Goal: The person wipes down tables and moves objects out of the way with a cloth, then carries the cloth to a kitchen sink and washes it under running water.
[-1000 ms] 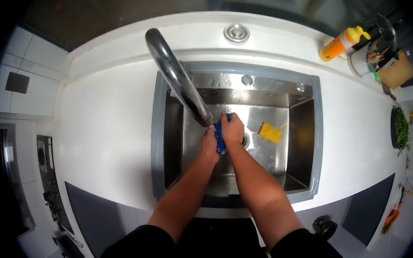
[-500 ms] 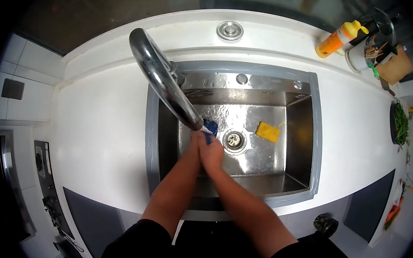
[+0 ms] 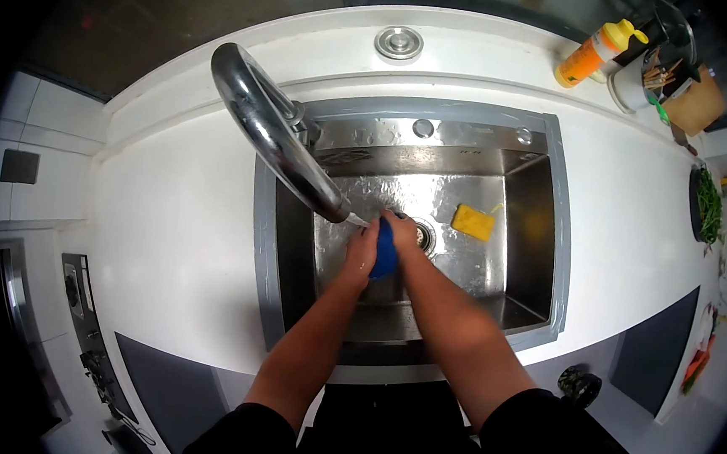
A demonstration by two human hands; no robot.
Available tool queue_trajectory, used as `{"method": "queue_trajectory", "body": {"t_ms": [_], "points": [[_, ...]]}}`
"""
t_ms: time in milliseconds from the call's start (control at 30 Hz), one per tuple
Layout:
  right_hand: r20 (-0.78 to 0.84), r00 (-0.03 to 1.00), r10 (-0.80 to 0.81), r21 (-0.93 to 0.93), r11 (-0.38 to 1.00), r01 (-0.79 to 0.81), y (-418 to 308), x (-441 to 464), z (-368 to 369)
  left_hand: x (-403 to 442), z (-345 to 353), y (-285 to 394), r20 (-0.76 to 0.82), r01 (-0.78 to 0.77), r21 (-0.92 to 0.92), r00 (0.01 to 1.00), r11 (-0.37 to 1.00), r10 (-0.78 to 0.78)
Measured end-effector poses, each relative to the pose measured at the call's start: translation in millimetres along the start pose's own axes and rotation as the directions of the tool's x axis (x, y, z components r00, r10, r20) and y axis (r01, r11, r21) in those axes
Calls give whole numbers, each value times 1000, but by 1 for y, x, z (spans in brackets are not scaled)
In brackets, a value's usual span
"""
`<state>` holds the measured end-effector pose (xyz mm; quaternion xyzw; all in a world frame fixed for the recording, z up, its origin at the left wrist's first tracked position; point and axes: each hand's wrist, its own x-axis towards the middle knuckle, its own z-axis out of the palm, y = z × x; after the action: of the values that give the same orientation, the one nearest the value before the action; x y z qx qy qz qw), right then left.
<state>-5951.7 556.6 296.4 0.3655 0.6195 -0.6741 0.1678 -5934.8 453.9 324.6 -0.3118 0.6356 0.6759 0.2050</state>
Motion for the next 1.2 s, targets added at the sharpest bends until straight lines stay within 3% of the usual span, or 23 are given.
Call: {"method": "queue_trajectory", "body": {"t_ms": [33,100,167,233,300,333,367,433,500,567,633,700,733,767,800,867,967,1000,1067,1100,1133,1167,1200], "points": [[202,977,68,387,911,-143,8,1,-4,-15,3,21,61,-97,208,994,973,86],[386,905,177,509,777,-369,-19,-34,-14,-15,0,42,25,-89,258,996,962,86],[579,784,223,556,596,-580,-35,-44,-20,4,-12,35,183,-489,315,872,814,454],[230,973,24,612,773,-164,-35,-44,-21,-1,-11,41,95,-535,251,843,807,529],[154,986,-64,586,809,-39,-33,-49,-16,-20,-10,43,-144,-101,-220,987,970,70],[76,980,-182,319,936,149,-31,-57,-7,-13,-17,30,7,136,-456,989,879,-150],[35,949,-315,12,949,315,-27,-67,3,2,-26,12,8,137,-456,989,879,-150],[96,704,-704,-394,622,676,-16,-99,23,20,-35,-8,430,348,-682,902,643,-33],[43,583,-811,-519,481,707,-7,-91,29,0,-13,4,357,315,-706,932,634,-64],[-216,885,-412,-567,791,230,-26,-51,21,-23,8,15,24,111,-521,993,846,-116],[-176,960,-218,-363,921,142,-33,-28,13,-6,5,-3,-19,99,-379,993,920,-114],[-210,895,-394,-488,835,253,-7,-45,34,26,-12,-7,39,-86,-332,994,939,105],[-210,904,-373,-461,853,245,-14,-78,41,55,-30,-20,317,29,-560,931,828,181],[-219,905,-364,-457,858,235,-6,-76,47,58,-28,-17,324,38,-552,930,833,172],[-269,877,-397,-446,859,252,6,-64,50,60,-24,-10,262,135,-405,965,904,-27],[-353,902,-249,-410,907,90,-7,-40,38,19,-2,12,10,-297,36,955,954,297],[-311,943,-115,-212,976,49,25,16,18,-7,32,29,-166,-165,377,956,912,241],[-314,938,-146,-223,972,76,17,-2,22,-5,14,60,82,-179,519,984,836,160],[-281,944,-173,-220,969,112,-3,-55,41,65,-30,46,105,-42,384,995,922,2],[-291,864,-411,-157,911,380,-10,-75,50,52,-11,46,52,87,65,995,994,-90],[-324,869,-375,-307,910,278,-12,-63,48,37,9,47,-2,174,-273,983,946,-182],[-361,867,-342,-443,882,163,-14,-42,45,31,15,32,-5,174,-271,983,947,-182],[-345,922,-174,-293,954,70,-15,-15,32,33,18,13,-64,57,-135,996,989,-66]]}}
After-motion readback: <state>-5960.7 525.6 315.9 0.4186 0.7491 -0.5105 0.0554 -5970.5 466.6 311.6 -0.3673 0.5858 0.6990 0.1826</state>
